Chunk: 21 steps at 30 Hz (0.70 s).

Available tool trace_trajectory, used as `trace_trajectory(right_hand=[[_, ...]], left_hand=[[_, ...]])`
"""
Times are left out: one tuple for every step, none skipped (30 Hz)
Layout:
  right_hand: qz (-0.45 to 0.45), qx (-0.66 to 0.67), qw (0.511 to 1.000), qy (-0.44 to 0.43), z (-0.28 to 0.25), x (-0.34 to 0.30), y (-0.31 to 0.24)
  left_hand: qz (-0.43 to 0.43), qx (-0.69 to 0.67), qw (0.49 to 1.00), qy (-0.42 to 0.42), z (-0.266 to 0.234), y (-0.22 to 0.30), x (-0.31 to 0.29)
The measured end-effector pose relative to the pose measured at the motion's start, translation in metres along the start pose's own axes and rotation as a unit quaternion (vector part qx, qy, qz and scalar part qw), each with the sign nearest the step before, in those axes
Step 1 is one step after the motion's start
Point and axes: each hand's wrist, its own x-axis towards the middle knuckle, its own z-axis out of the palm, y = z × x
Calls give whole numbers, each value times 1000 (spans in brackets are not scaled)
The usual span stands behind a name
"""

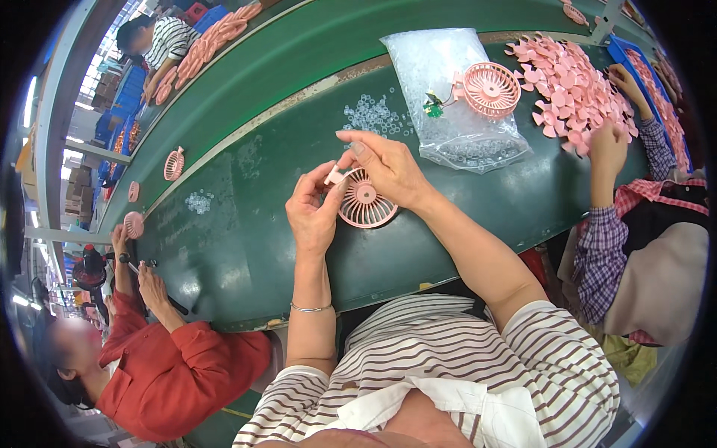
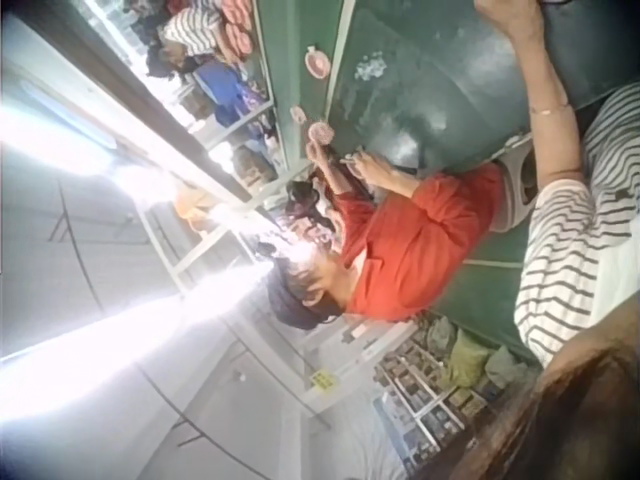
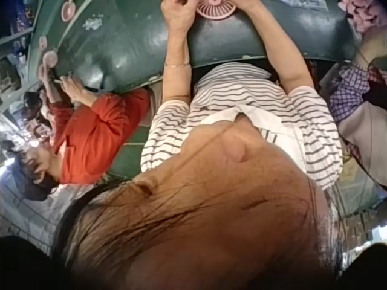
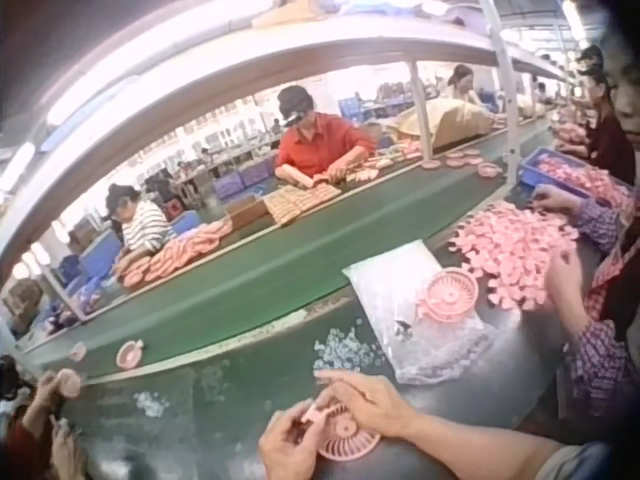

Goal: The person repeatedly picks up fan guards, attaches small components to them by hand, and places the assembled parts onto the conveyor belt.

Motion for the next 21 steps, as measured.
trace_trajectory(right_hand=[[-1, 1, 1000, 1, -1, 1, 1], [19, 50, 998, -27, -3, 2, 2], [38, 99, 993, -54, -5, 3, 3], [61, 121, 989, -55, -6, 3, 0], [83, 143, 985, -56, -7, 4, -3], [106, 154, 982, -35, -8, 6, 0], [112, 95, 989, -2, -13, 8, 6], [118, 36, 992, 32, -18, 10, 11], [140, -104, 981, 87, -25, 10, 15], [139, -102, 981, 90, -26, 10, 16], [83, -236, 964, 89, -29, 9, 16], [26, -365, 927, 86, -33, 9, 18], [15, -401, 912, 82, -33, 10, 19], [13, -401, 912, 82, -34, 9, 20], [4, -411, 908, 80, -34, 8, 20], [-7, -417, 906, 73, -26, 5, 18], [-10, -415, 907, 69, -21, 2, 19], [-30, -418, 904, 88, -12, -1, 21], [-53, -419, 900, 105, -3, 1, 27], [-65, -437, 890, 114, 1, 2, 35], [-42, -494, 863, 94, 3, 5, 35]], left_hand=[[1, 1, 1000, -1, -1, -1, 0], [0, -16, 1000, -1, -3, -3, 0], [0, -33, 999, -2, -4, -5, 0], [0, -32, 999, -5, -5, -8, 1], [-1, -54, 999, 9, -7, -11, 1], [-2, -75, 997, 23, -10, -12, 2], [-25, -107, 993, 48, -9, 0, 3], [-31, -88, 991, 95, -13, 1, 7], [-20, -112, 984, 133, -19, 0, 10], [-56, -133, 971, 191, -32, -1, 12], [-58, -182, 958, 215, -40, -2, 17], [-72, -227, 946, 220, -50, -1, 22], [-85, -251, 942, 207, -54, 6, 27], [-97, -274, 937, 195, -54, 13, 33], [-98, -298, 936, 160, -50, 14, 43], [-91, -295, 941, 140, -42, 22, 51], [-85, -293, 945, 120, -23, 28, 60], [-87, -301, 946, 84, -6, 32, 67], [-95, -315, 943, 44, 15, 29, 76], [-111, -311, 942, 56, 44, 28, 85], [-106, -259, 960, 14, 66, 27, 96]])
